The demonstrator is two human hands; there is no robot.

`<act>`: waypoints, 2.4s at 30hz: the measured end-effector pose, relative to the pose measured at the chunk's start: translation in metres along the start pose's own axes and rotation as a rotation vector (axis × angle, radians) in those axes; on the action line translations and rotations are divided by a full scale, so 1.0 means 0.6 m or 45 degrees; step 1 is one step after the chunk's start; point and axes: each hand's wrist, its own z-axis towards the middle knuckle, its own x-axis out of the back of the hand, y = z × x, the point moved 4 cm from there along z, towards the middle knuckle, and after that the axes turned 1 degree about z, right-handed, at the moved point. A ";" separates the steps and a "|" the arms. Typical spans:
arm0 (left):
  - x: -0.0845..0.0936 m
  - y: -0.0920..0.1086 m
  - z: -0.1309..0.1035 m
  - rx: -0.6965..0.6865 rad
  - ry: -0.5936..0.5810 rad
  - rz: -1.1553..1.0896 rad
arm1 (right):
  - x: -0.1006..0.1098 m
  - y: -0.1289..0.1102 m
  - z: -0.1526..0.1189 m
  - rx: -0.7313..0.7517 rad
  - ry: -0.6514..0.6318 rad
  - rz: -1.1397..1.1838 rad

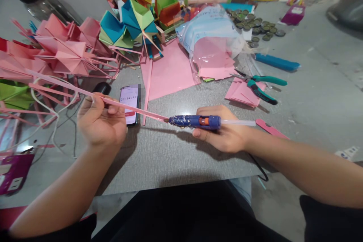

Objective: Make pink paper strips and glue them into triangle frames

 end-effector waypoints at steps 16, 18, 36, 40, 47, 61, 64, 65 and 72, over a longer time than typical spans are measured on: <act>0.019 0.000 0.018 -0.026 0.136 -0.016 | 0.006 0.020 0.000 -0.178 -0.039 0.076; 0.023 0.000 0.020 -0.040 0.141 0.000 | 0.010 0.018 0.000 -0.168 -0.011 0.090; -0.047 -0.010 -0.050 0.114 0.010 -0.048 | -0.010 -0.010 0.002 0.155 -0.048 0.182; -0.047 -0.011 -0.050 0.130 0.027 -0.051 | -0.012 -0.008 0.002 0.159 -0.036 0.206; -0.050 -0.012 -0.058 0.159 0.024 -0.075 | -0.014 -0.007 0.002 0.147 -0.042 0.175; -0.054 -0.011 -0.061 0.230 0.037 -0.125 | -0.015 -0.001 0.000 0.124 -0.038 0.070; -0.052 -0.010 -0.060 0.219 0.020 -0.048 | -0.014 0.001 -0.001 0.094 -0.039 0.049; -0.052 -0.009 -0.060 0.212 0.017 -0.034 | -0.014 0.002 -0.001 0.088 -0.039 0.053; -0.053 -0.003 -0.056 0.182 0.057 -0.021 | -0.014 0.008 -0.005 0.025 -0.035 0.133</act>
